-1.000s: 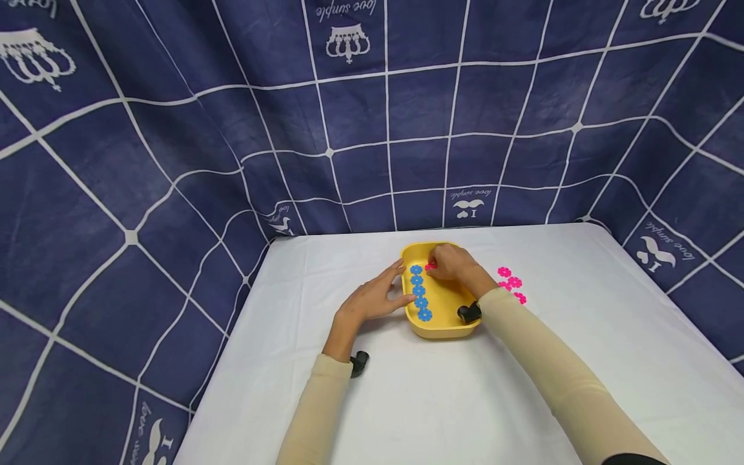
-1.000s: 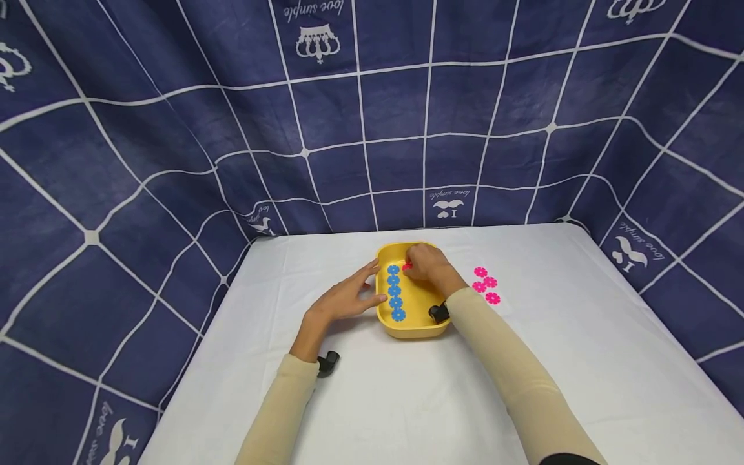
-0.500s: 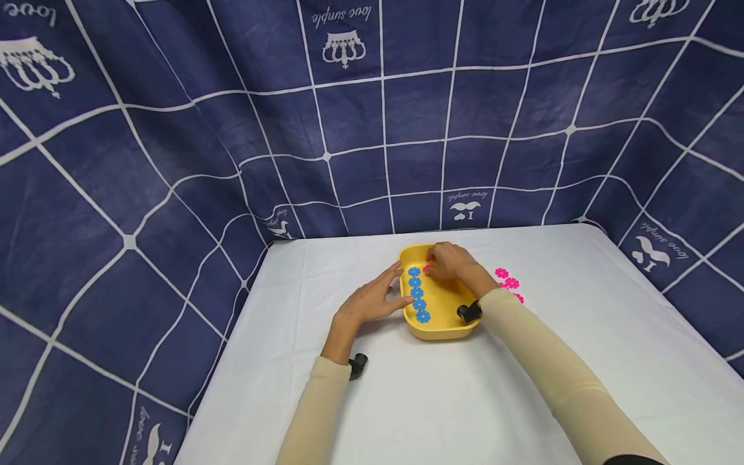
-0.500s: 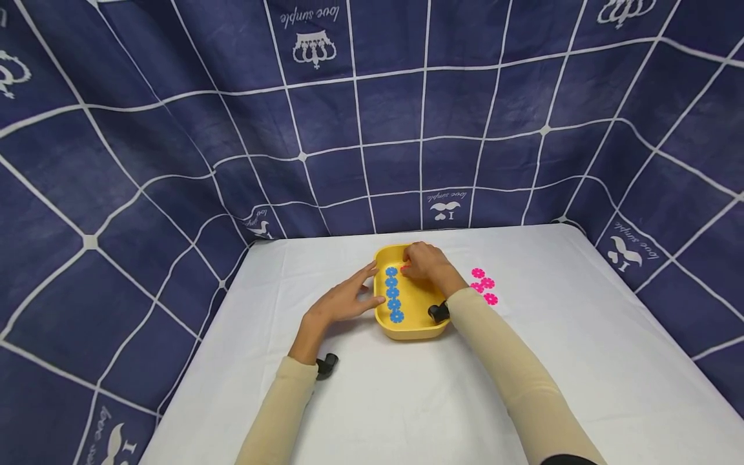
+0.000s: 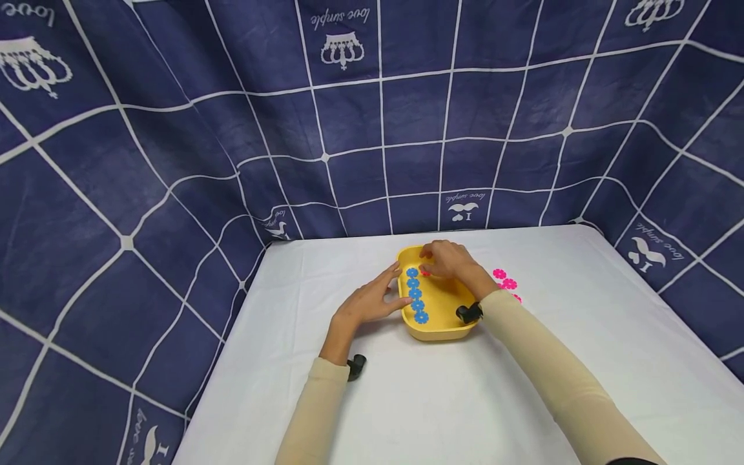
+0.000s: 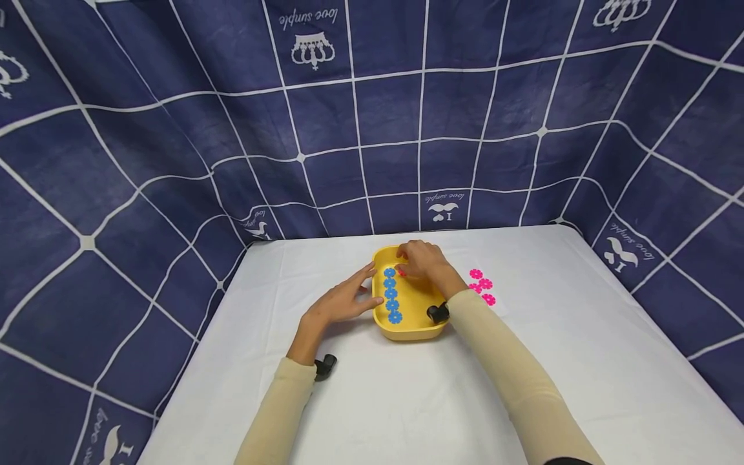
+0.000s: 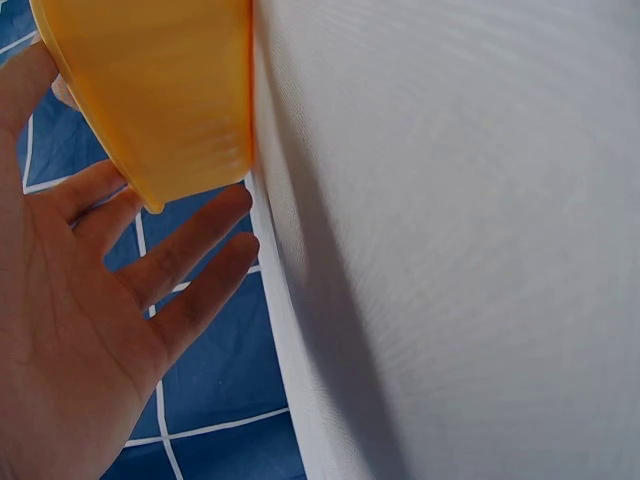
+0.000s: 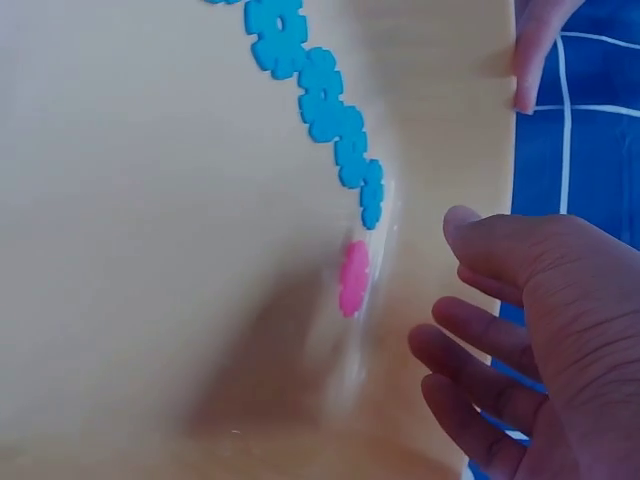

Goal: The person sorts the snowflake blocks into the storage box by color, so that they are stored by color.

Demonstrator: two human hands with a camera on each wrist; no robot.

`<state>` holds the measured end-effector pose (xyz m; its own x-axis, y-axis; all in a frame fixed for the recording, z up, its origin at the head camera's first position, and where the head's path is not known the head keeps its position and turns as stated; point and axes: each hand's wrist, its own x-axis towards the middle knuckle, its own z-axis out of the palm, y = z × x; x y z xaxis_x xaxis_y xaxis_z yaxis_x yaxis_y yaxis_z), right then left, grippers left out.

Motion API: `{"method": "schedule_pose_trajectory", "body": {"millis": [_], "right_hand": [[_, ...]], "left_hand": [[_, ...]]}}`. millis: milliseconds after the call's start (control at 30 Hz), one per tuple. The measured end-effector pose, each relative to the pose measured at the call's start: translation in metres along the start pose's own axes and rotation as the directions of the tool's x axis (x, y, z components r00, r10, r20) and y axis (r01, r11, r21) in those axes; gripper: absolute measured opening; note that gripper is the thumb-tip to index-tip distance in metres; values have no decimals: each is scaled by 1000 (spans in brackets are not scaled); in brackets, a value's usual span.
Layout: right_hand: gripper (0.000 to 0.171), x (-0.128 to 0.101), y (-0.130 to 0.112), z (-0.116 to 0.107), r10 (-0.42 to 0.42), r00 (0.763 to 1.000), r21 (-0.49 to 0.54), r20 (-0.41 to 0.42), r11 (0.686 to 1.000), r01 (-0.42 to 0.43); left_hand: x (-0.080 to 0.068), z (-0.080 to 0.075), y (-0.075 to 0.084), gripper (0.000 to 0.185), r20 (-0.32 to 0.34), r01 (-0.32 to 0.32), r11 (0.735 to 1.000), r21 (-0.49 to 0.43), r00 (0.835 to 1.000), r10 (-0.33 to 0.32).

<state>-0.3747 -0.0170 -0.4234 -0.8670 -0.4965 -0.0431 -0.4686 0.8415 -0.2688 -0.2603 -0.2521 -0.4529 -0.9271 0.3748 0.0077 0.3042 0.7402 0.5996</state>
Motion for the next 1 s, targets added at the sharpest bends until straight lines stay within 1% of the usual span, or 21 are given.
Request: {"method": "schedule_pose_trajectory", "body": {"millis": [100, 300, 500, 700, 800, 1000], "right_hand": [[42, -2, -2, -6, -20, 999, -12, -31, 1000, 20], [45, -5, -6, -17, -38, 997, 4, -64, 999, 38], [43, -10, -10, -24, -52, 992, 21, -116, 998, 55], [42, -14, -8, -25, -43, 993, 31, -112, 998, 47], [43, -18, -5, -26, -37, 994, 43, -107, 998, 41], [43, -26, 1, -32, -29, 992, 66, -124, 997, 38]], "left_hand": [[0, -1, 0, 95, -3, -5, 1000, 11, 1000, 5], [0, -3, -1, 93, 5, 4, 1000, 8, 1000, -4], [0, -3, 1, 92, 13, 9, 1000, 22, 1000, -10], [1, -1, 2, 88, 11, 4, 1000, 19, 1000, -4], [2, 1, 2, 87, 15, 13, 1000, 16, 1000, -13], [1, 2, 1, 90, 19, 25, 1000, 12, 999, -25]]}}
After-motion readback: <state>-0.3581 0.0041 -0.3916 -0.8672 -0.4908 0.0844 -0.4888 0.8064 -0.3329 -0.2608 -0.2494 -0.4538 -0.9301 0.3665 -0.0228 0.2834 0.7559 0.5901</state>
